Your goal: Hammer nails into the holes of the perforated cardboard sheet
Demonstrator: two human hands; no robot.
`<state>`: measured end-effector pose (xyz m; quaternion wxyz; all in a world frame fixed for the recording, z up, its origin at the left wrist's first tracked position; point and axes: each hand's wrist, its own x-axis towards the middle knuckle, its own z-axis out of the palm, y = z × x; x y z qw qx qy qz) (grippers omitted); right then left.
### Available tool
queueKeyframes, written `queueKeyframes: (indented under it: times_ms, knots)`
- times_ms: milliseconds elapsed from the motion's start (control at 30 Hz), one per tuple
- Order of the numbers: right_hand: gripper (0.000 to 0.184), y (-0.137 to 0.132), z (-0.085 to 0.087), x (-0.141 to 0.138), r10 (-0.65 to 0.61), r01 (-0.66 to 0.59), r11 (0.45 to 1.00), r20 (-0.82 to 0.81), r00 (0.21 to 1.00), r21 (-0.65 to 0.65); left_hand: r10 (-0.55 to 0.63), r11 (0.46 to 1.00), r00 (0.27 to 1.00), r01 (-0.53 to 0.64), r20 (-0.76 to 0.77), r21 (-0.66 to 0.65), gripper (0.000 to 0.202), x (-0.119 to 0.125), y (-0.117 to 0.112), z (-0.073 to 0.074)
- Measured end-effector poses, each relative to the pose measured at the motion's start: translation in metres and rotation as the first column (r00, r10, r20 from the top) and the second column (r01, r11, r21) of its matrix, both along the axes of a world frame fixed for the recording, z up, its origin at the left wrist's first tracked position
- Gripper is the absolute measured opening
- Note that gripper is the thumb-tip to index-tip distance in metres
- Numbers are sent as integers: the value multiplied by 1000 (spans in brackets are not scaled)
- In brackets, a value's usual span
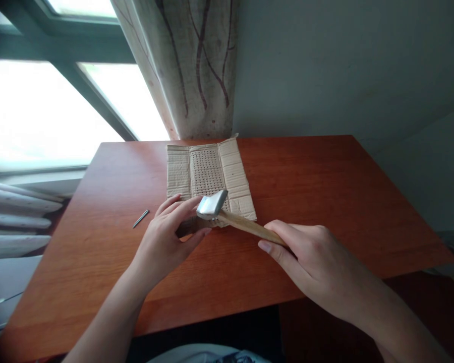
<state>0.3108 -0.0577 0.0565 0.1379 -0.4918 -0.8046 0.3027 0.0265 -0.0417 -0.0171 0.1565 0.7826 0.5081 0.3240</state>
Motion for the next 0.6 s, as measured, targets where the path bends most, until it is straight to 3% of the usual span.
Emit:
queueKeyframes:
  times_ms: [200,600]
  knots:
    - [22,4,-3,-3,39,-38,999,44,998,-22,-5,1000,1000,5,15,26,62,-1,0,-6]
    - [24,3,-5,-5,23,-20,998,59,998,-51,13,1000,1000,-13,15,19,57,-1,0,-4]
